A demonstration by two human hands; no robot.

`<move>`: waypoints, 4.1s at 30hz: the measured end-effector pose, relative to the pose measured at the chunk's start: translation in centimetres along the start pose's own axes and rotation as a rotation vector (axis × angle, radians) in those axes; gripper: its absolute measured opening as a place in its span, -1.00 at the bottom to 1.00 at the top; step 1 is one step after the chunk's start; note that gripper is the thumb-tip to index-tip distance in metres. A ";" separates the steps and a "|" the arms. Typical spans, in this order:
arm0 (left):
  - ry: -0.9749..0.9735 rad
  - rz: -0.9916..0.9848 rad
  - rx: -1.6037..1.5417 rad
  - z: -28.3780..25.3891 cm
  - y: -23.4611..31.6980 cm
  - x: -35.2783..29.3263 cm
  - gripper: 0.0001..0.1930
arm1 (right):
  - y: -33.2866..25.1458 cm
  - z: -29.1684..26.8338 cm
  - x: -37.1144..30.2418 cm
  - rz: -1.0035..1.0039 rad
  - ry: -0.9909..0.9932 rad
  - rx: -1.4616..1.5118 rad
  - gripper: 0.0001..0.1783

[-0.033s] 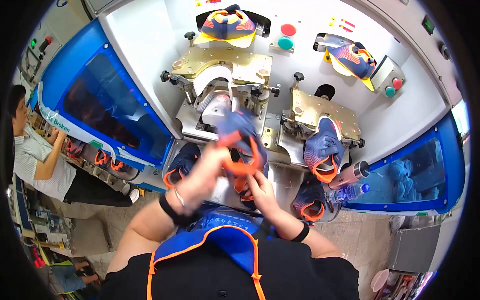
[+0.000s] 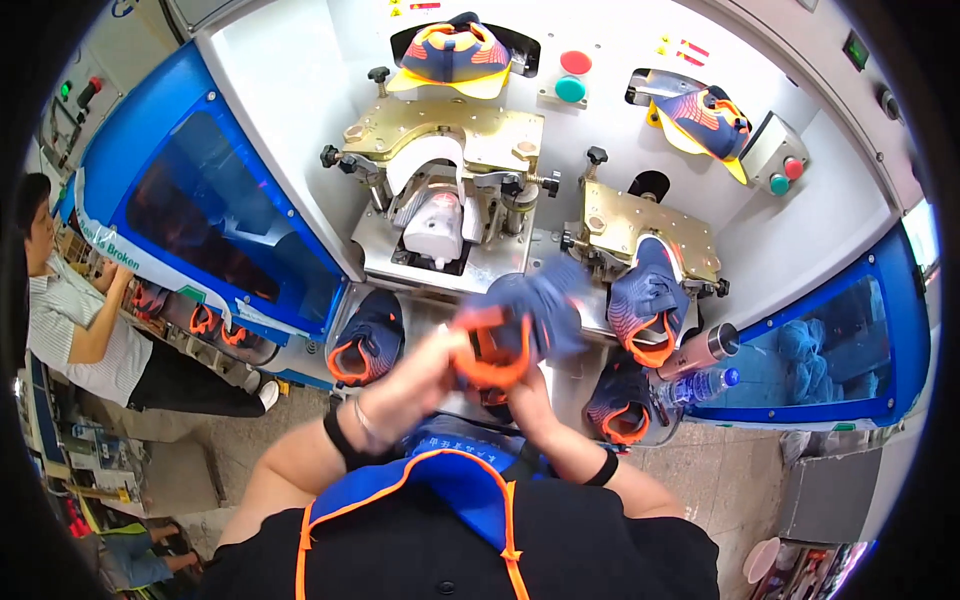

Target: Operating a shoe lasting machine to shape the upper of sports shoes.

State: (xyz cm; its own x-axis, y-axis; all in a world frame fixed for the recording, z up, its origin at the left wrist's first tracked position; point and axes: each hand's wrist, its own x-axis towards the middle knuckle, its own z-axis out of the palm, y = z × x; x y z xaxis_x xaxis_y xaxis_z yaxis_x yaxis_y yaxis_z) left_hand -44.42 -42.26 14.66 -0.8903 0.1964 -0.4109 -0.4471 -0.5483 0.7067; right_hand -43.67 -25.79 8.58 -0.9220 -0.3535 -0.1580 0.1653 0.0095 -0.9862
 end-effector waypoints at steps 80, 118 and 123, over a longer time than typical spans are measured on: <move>-0.151 0.116 0.290 -20.9 7.7 -5.8 -0.69 | -10.8 14.2 9.3 -1.003 0.287 -1.141 -0.73; -0.176 0.013 0.054 -18.4 11.3 5.1 -0.66 | -8.4 17.1 15.7 -0.580 0.440 -1.082 -0.50; -0.169 0.003 0.052 -18.5 10.9 5.0 -0.66 | -8.1 17.3 15.5 -0.589 0.453 -1.088 -0.51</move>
State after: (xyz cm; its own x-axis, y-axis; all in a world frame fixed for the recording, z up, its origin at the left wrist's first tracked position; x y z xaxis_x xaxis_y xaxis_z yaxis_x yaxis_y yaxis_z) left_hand -52.17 -62.35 9.65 -0.8917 0.3306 -0.3092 -0.4441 -0.5071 0.7387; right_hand -53.22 -47.57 15.01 -0.8285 -0.2229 0.5137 -0.4671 0.7811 -0.4144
